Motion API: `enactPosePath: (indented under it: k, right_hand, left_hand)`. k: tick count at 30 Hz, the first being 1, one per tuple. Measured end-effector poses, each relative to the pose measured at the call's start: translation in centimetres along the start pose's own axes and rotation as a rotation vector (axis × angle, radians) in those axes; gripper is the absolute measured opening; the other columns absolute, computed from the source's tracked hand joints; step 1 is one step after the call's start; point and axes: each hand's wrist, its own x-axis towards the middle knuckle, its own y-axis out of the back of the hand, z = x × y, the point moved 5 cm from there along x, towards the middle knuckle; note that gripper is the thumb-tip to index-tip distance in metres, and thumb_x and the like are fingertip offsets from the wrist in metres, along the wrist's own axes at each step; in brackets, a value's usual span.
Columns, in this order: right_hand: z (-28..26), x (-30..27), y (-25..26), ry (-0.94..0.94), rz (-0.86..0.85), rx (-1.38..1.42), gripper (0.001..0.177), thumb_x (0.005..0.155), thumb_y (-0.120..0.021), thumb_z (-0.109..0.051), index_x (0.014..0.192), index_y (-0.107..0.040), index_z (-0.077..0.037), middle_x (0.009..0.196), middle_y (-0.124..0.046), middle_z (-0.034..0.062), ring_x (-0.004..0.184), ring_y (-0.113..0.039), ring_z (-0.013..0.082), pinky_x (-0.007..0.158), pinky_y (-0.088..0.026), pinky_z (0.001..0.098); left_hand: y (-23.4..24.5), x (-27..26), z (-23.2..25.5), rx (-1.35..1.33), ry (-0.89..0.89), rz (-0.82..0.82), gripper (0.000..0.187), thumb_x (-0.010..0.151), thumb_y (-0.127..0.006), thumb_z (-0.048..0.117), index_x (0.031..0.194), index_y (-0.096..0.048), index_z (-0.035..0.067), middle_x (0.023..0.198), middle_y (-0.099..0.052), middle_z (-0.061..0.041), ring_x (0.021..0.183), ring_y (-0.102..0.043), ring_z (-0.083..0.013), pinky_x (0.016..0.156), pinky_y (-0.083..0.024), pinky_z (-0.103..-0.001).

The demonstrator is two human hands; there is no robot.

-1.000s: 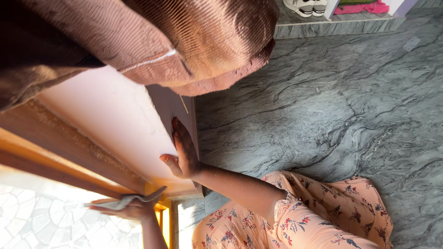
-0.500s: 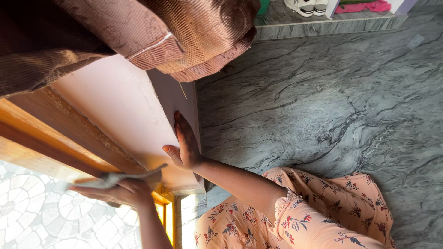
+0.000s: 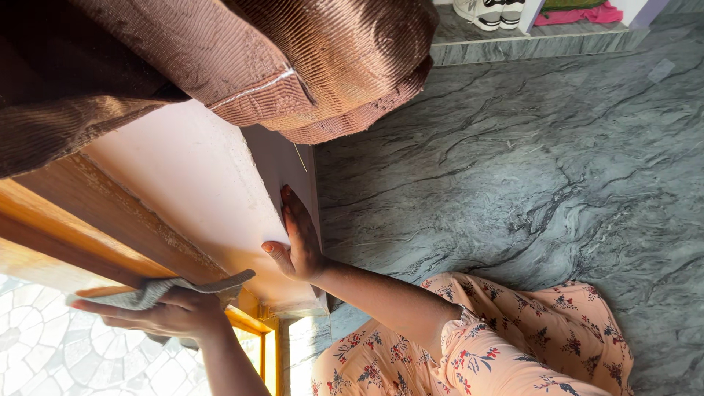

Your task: The person wipes a yellow painted wooden threshold and a carved wooden door using a cloth. They sit on the floor and clean the threshold, then move to wipe the door surface and its carved details.

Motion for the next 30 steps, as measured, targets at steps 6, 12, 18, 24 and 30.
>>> enactPosePath:
  k: [6, 12, 18, 24, 30]
  right_hand:
    - [0.0, 0.0, 0.0, -0.005, 0.004, 0.003, 0.075, 0.109, -0.062, -0.033, 0.166, -0.019, -0.009, 0.169, -0.026, 0.0263, 0.159, -0.03, 0.0465, 0.132, -0.03, 0.0571]
    - [-0.4, 0.5, 0.1, 0.024, 0.022, 0.004, 0.077, 0.109, -0.062, -0.033, 0.167, -0.019, -0.01, 0.169, -0.027, 0.0257, 0.159, -0.031, 0.0457, 0.129, -0.031, 0.0556]
    - [-0.4, 0.5, 0.1, 0.032, -0.022, -0.023, 0.082, 0.107, -0.066, -0.033, 0.167, -0.017, -0.005, 0.166, -0.028, 0.0312, 0.156, -0.034, 0.0494, 0.13, -0.032, 0.0582]
    - [0.9, -1.9, 0.6, -0.079, -0.257, 0.068, 0.066, 0.102, -0.069, -0.028, 0.152, -0.039, 0.002, 0.165, -0.035, 0.0294, 0.157, -0.036, 0.0469, 0.132, -0.033, 0.0554]
    - [10.5, -11.2, 9.3, -0.545, -0.573, 0.308, 0.064, 0.097, -0.068, -0.036, 0.148, -0.047, -0.003, 0.159, -0.044, 0.0198, 0.151, -0.041, 0.0355, 0.126, -0.036, 0.0472]
  left_hand:
    - [-2.0, -3.3, -4.2, -0.038, 0.041, 0.001, 0.098, 0.103, -0.008, 0.077, 0.17, -0.007, 0.005, 0.173, -0.022, -0.026, 0.161, -0.033, -0.0467, 0.126, -0.039, -0.057]
    - [-3.9, -8.2, -8.8, -0.046, 0.082, -0.01, 0.103, 0.103, -0.023, 0.08, 0.169, -0.009, 0.003, 0.172, -0.021, -0.027, 0.161, -0.03, -0.0472, 0.13, -0.038, -0.058]
    - [-6.1, -13.2, -11.5, 0.229, -0.034, 0.011, 0.084, 0.107, -0.035, 0.055, 0.165, -0.011, -0.001, 0.174, -0.023, -0.022, 0.166, -0.027, -0.0454, 0.133, -0.027, -0.06]
    - [-8.0, -20.6, -3.0, -0.16, -0.079, -0.013, 0.076, 0.109, -0.034, 0.054, 0.163, -0.021, 0.003, 0.172, -0.026, -0.024, 0.164, -0.023, -0.0461, 0.132, -0.021, -0.061]
    - [-14.0, -28.0, 8.3, -0.44, -0.196, -0.362, 0.069, 0.11, -0.033, 0.053, 0.162, -0.031, 0.008, 0.169, -0.028, -0.025, 0.162, -0.019, -0.0468, 0.131, -0.014, -0.062]
